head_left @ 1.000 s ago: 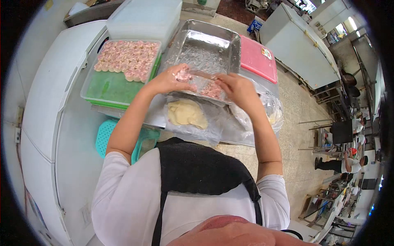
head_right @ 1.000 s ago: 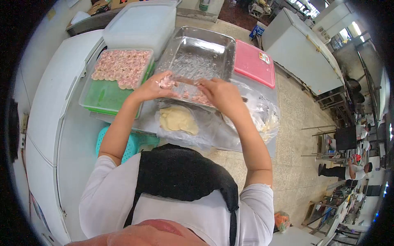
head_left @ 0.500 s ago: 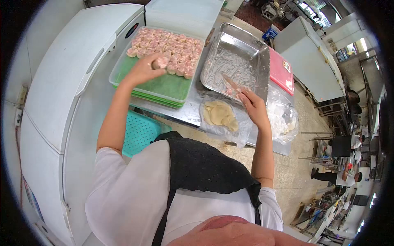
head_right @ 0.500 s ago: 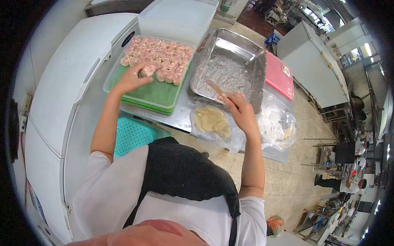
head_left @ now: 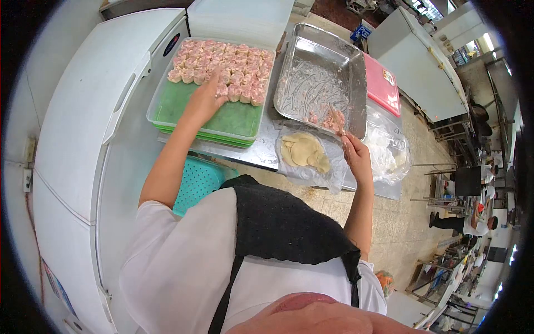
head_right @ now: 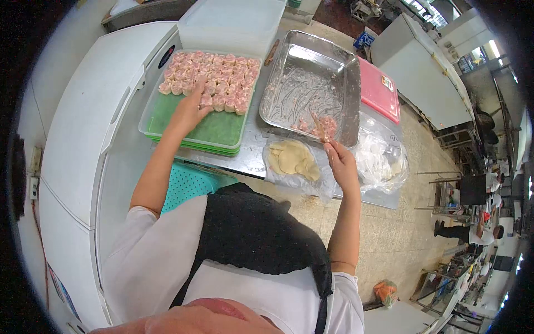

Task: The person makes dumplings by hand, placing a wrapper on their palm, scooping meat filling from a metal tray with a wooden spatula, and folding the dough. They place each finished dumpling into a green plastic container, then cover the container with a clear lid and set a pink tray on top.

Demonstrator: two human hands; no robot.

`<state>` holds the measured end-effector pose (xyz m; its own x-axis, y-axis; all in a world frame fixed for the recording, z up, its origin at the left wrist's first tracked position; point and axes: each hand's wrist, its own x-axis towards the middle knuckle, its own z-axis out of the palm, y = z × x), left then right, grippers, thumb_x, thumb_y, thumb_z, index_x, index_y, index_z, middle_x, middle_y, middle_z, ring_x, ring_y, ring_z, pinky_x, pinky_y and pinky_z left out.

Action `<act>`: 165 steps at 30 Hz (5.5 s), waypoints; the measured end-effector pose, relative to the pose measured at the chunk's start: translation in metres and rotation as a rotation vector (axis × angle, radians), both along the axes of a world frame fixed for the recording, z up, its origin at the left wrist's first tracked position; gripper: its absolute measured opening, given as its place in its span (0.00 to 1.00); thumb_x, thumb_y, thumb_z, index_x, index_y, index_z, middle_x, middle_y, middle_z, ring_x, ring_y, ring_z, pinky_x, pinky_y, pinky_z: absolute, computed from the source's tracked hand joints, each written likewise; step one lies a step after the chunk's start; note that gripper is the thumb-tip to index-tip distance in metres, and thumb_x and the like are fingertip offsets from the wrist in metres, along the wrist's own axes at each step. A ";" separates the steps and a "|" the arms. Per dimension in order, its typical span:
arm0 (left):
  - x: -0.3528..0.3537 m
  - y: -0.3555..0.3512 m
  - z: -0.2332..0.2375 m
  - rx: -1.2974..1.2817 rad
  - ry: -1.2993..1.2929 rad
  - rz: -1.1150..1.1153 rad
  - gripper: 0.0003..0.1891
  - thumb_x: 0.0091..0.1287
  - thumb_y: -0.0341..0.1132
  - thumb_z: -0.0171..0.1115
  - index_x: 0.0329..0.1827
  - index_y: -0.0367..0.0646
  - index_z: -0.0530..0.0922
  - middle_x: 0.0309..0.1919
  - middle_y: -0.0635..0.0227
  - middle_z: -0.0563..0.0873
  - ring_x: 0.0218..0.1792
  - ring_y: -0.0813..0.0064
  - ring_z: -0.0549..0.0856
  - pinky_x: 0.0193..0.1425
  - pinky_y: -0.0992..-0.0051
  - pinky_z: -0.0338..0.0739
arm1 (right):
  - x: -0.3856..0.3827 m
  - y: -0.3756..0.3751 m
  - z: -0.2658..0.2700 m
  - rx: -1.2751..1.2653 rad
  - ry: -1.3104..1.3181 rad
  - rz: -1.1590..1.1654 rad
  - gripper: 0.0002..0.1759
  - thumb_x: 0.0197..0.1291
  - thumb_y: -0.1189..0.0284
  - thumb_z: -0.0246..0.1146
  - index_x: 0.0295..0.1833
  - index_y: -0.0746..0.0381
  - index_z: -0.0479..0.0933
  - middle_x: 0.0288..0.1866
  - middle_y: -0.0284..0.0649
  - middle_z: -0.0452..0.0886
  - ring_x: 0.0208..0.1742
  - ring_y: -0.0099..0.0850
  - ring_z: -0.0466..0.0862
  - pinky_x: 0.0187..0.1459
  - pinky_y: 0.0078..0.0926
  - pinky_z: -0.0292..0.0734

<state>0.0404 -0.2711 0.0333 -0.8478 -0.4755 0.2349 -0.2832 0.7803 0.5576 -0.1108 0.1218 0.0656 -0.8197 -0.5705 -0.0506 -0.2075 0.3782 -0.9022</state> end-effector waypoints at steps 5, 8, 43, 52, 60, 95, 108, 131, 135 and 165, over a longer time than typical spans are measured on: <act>-0.007 -0.001 -0.001 -0.068 0.062 -0.056 0.41 0.54 0.33 0.70 0.71 0.40 0.60 0.59 0.47 0.76 0.58 0.48 0.76 0.60 0.61 0.72 | -0.023 0.001 0.007 0.154 0.106 0.069 0.17 0.71 0.62 0.52 0.44 0.64 0.80 0.20 0.30 0.69 0.21 0.21 0.68 0.25 0.21 0.63; -0.004 0.006 0.002 -0.149 0.107 -0.115 0.40 0.55 0.33 0.69 0.72 0.47 0.60 0.62 0.50 0.74 0.61 0.50 0.75 0.63 0.62 0.70 | -0.071 0.012 0.013 0.530 0.498 0.160 0.20 0.68 0.60 0.54 0.35 0.65 0.80 0.23 0.44 0.78 0.26 0.37 0.78 0.29 0.35 0.72; -0.112 0.275 -0.068 0.111 0.023 -0.734 0.09 0.57 0.36 0.67 0.38 0.44 0.81 0.34 0.62 0.80 0.39 0.64 0.79 0.49 0.66 0.71 | -0.170 0.051 -0.037 0.062 0.148 0.413 0.23 0.67 0.57 0.57 0.31 0.67 0.80 0.16 0.40 0.73 0.21 0.25 0.69 0.27 0.29 0.68; -0.116 0.220 -0.015 1.339 0.148 -0.410 0.15 0.71 0.36 0.54 0.54 0.37 0.74 0.44 0.64 0.84 0.45 0.73 0.83 0.51 0.74 0.79 | -0.127 0.031 -0.024 -0.039 -0.116 0.189 0.20 0.68 0.59 0.55 0.50 0.65 0.81 0.25 0.37 0.80 0.27 0.23 0.74 0.31 0.25 0.71; -0.127 0.190 -0.011 1.574 0.306 -0.347 0.16 0.69 0.31 0.58 0.57 0.35 0.73 0.48 0.61 0.82 0.49 0.70 0.83 0.54 0.70 0.79 | -0.092 0.014 -0.002 -0.044 -0.193 0.113 0.19 0.68 0.60 0.56 0.48 0.66 0.81 0.29 0.35 0.80 0.28 0.22 0.74 0.31 0.24 0.70; -0.171 0.212 -0.014 1.733 0.476 -0.126 0.20 0.68 0.32 0.50 0.62 0.38 0.70 0.55 0.59 0.79 0.54 0.59 0.81 0.57 0.55 0.77 | -0.100 0.026 0.003 -0.227 -0.281 0.195 0.18 0.68 0.58 0.56 0.41 0.61 0.83 0.20 0.24 0.72 0.19 0.14 0.66 0.20 0.15 0.58; -0.152 0.227 0.007 2.110 0.601 -0.274 0.28 0.74 0.50 0.37 0.66 0.37 0.65 0.62 0.53 0.74 0.62 0.53 0.74 0.69 0.52 0.66 | -0.106 0.019 -0.021 -0.368 -0.121 0.316 0.19 0.69 0.58 0.56 0.35 0.62 0.82 0.19 0.27 0.70 0.19 0.16 0.67 0.19 0.18 0.61; -0.172 0.210 -0.032 2.021 0.532 -0.529 0.22 0.72 0.41 0.46 0.62 0.33 0.68 0.57 0.54 0.77 0.59 0.55 0.77 0.67 0.56 0.68 | -0.076 0.025 0.014 -0.169 -0.163 0.191 0.20 0.68 0.59 0.57 0.31 0.64 0.80 0.20 0.29 0.71 0.22 0.20 0.70 0.24 0.22 0.65; -0.176 0.210 -0.017 2.036 0.545 -0.370 0.27 0.72 0.50 0.41 0.61 0.35 0.68 0.58 0.51 0.75 0.60 0.51 0.74 0.68 0.51 0.64 | -0.077 0.025 0.008 -0.233 -0.216 0.093 0.16 0.67 0.62 0.58 0.42 0.64 0.83 0.25 0.31 0.76 0.26 0.18 0.71 0.28 0.20 0.67; -0.188 0.184 -0.006 2.524 0.685 -0.301 0.29 0.62 0.54 0.63 0.50 0.35 0.72 0.32 0.63 0.78 0.37 0.62 0.78 0.51 0.57 0.77 | -0.081 0.000 0.044 0.285 0.789 0.306 0.12 0.64 0.68 0.56 0.47 0.63 0.77 0.33 0.49 0.79 0.36 0.47 0.81 0.35 0.44 0.75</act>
